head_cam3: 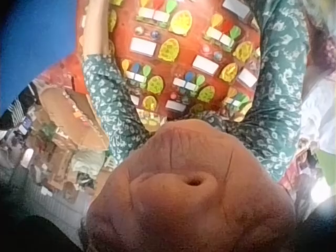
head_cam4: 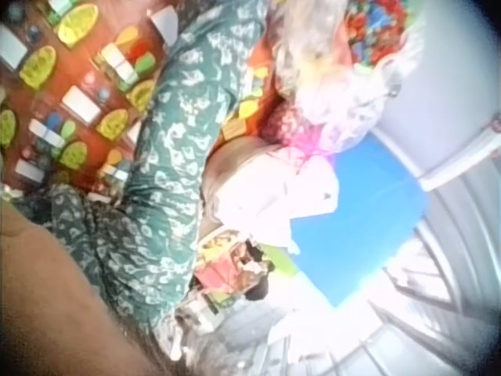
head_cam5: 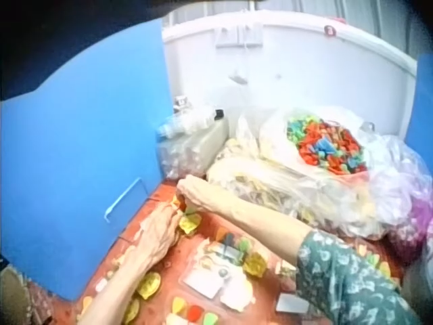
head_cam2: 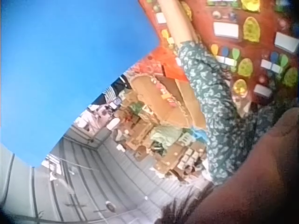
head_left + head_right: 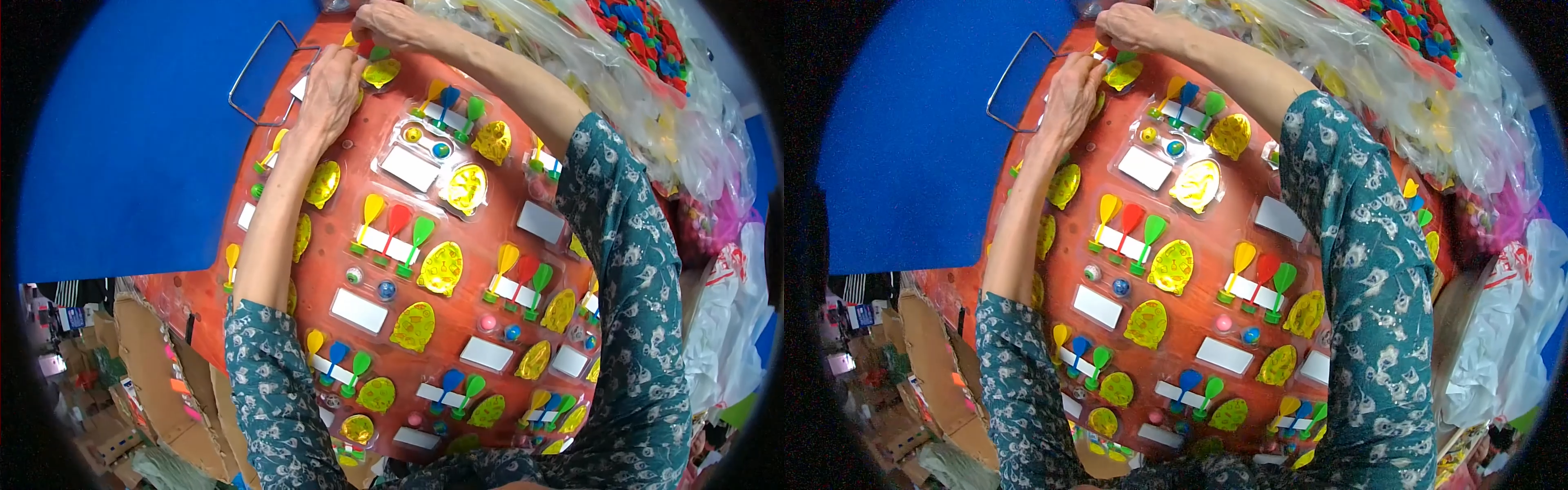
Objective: The person is sorting and placing small plastic toy parts onto a template board at a toy factory.
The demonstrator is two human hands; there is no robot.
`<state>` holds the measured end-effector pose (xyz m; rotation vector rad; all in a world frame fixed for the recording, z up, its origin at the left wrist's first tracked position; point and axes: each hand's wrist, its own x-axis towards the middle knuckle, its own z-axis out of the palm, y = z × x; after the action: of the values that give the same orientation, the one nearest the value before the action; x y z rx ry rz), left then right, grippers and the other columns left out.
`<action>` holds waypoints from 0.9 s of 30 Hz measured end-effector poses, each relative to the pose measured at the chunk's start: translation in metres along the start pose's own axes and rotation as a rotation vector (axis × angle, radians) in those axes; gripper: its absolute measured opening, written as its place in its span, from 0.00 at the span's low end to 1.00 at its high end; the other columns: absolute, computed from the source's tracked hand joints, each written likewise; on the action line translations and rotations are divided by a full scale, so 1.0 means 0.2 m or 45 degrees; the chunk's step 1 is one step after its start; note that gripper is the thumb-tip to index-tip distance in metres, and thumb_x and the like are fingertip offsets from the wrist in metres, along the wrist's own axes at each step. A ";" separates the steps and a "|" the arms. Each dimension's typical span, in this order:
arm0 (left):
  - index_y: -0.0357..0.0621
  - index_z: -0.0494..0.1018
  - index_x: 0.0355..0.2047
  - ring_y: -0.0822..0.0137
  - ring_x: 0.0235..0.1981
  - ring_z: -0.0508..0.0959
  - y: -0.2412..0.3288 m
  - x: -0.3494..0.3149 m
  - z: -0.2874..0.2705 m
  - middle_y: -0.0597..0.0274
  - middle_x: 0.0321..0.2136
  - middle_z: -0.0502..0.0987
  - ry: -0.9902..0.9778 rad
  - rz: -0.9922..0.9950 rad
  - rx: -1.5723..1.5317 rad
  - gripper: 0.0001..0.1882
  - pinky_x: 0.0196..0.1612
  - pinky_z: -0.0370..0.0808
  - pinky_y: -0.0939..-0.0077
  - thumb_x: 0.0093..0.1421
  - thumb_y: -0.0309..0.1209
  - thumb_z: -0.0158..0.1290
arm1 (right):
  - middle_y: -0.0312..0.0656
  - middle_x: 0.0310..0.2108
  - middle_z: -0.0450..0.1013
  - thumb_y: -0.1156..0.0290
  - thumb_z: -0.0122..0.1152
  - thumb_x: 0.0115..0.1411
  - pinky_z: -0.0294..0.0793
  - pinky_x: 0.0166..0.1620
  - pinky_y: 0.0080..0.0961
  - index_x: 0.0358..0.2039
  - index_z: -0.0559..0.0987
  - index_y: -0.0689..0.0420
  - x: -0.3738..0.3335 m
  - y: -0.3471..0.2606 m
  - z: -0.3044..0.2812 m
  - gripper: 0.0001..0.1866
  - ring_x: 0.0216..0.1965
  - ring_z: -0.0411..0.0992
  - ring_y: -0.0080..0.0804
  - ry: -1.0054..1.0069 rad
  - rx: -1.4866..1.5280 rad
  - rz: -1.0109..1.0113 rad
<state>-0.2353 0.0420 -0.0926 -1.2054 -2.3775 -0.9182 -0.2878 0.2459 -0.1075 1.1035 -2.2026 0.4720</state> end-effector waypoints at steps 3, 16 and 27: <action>0.32 0.70 0.33 0.46 0.35 0.73 -0.04 -0.01 -0.02 0.45 0.33 0.72 0.065 0.036 -0.018 0.08 0.38 0.69 0.61 0.59 0.26 0.46 | 0.44 0.24 0.64 0.71 0.48 0.52 0.65 0.35 0.32 0.27 0.69 0.55 0.03 -0.05 0.02 0.04 0.30 0.64 0.41 -0.071 -0.113 0.109; 0.35 0.72 0.33 0.50 0.36 0.74 -0.06 0.04 0.01 0.50 0.32 0.74 0.007 0.247 0.125 0.07 0.40 0.70 0.65 0.56 0.25 0.48 | 0.46 0.27 0.66 0.72 0.53 0.44 0.68 0.40 0.27 0.30 0.72 0.61 0.06 -0.13 -0.15 0.11 0.32 0.66 0.40 -0.669 -0.036 0.611; 0.39 0.72 0.28 0.48 0.33 0.73 -0.02 0.12 0.05 0.49 0.29 0.74 -0.037 0.423 0.471 0.06 0.38 0.70 0.60 0.57 0.27 0.47 | 0.46 0.32 0.66 0.71 0.51 0.53 0.66 0.40 0.31 0.32 0.71 0.62 -0.13 -0.12 -0.31 0.09 0.34 0.66 0.42 0.154 -0.841 -0.523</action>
<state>-0.2532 0.0614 -0.0895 -1.4016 -2.1483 -0.3409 -0.2345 0.2809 -0.0779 1.0667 -1.7511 -0.3399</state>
